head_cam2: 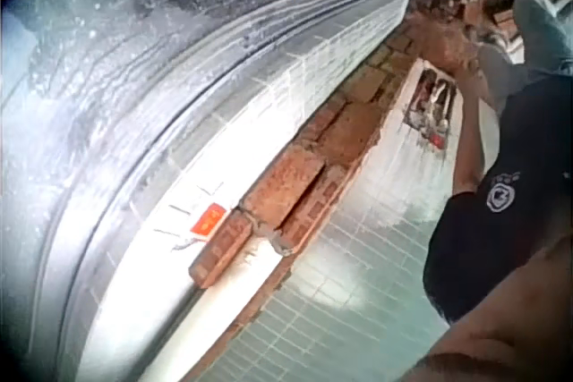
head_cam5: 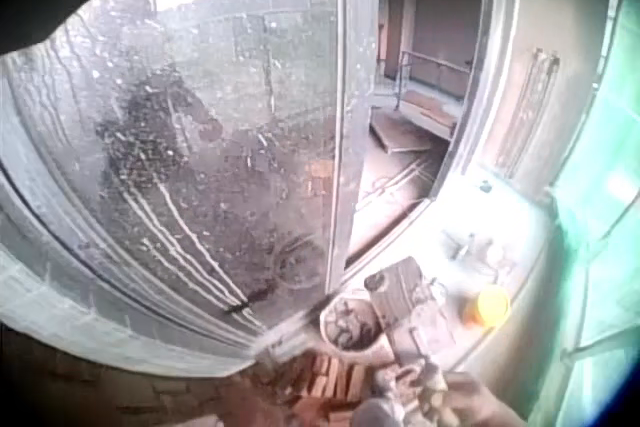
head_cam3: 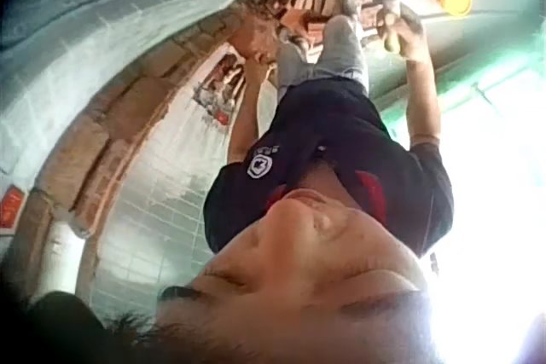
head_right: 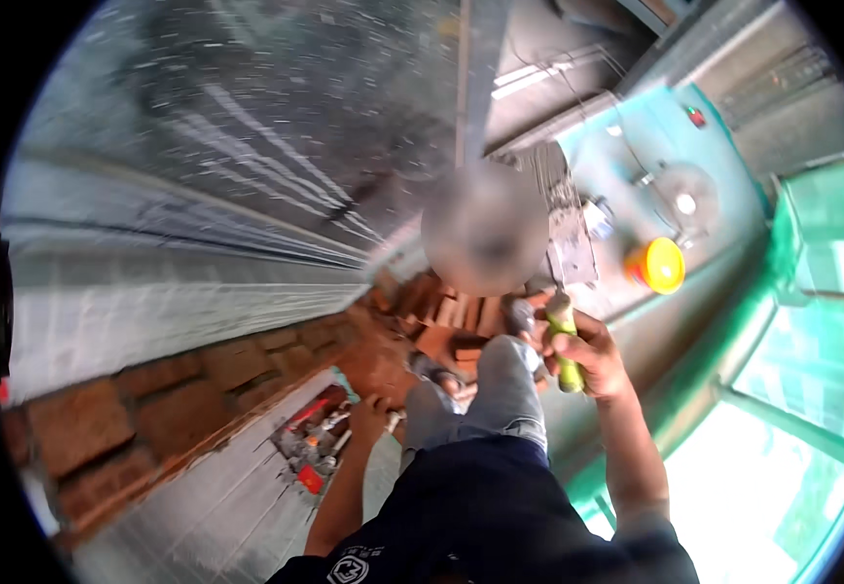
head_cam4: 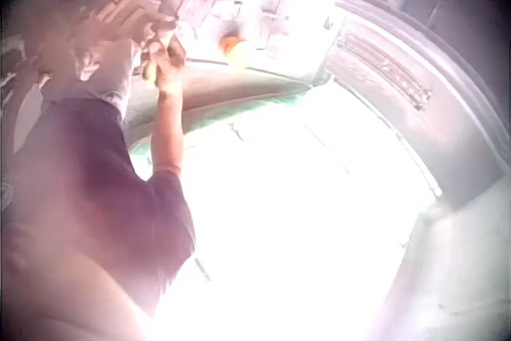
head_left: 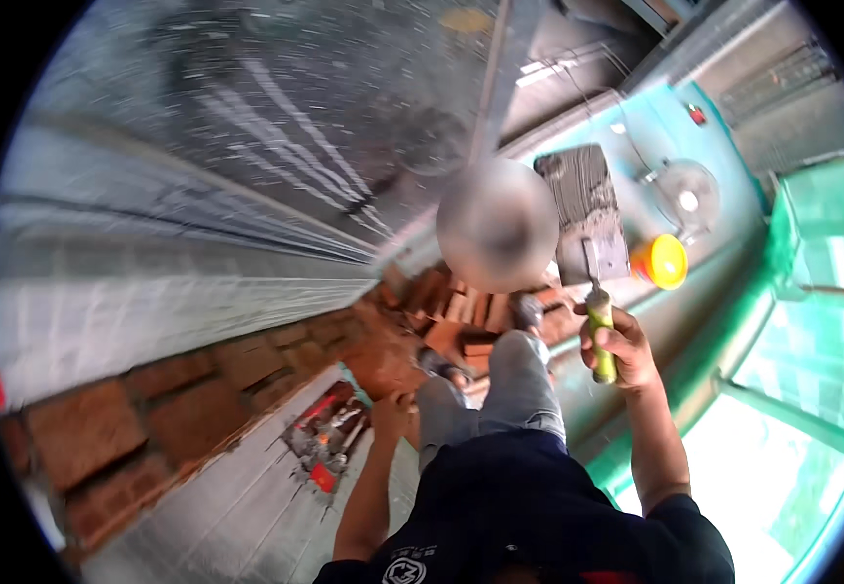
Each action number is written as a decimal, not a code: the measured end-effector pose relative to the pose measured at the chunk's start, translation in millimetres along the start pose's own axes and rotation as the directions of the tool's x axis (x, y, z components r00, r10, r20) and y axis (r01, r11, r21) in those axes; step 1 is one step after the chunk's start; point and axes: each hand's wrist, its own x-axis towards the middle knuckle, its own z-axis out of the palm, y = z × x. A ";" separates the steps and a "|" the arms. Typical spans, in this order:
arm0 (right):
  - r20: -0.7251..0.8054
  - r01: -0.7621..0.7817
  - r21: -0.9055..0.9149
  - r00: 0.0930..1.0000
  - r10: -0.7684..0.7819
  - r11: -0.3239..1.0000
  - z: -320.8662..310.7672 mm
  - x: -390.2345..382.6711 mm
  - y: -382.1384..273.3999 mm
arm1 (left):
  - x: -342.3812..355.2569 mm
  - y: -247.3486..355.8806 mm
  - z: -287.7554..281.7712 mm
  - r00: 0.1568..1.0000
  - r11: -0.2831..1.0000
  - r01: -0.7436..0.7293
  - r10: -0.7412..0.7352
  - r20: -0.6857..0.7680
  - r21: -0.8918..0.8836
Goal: The person lays bricks to build a wall, applying mortar with a trowel to each brick and the wall surface before positioning the bricks and removing excess mortar.
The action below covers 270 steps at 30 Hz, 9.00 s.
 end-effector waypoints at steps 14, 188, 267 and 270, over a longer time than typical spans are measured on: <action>-0.273 -0.279 -0.958 0.958 0.088 0.071 -220.1 315.3 288.8 | 76.8 -24.2 224.3 0.792 0.745 0.600 -0.502 0.347 -0.290; 0.536 0.321 -0.798 0.765 0.357 0.510 197.6 -157.5 -191.5 | 45.3 220.8 -333.1 0.639 -0.639 -0.701 -0.366 -0.677 -0.316; 0.849 -0.295 0.334 0.507 -0.150 0.895 389.9 -63.9 36.4 | -254.6 254.9 -459.2 -0.167 0.790 -0.558 -0.407 -0.898 -0.254; 0.843 -0.116 0.248 0.516 -0.155 0.962 363.6 -39.4 51.0 | -272.9 249.3 -511.4 -0.147 0.854 -0.468 -0.330 -0.933 -0.228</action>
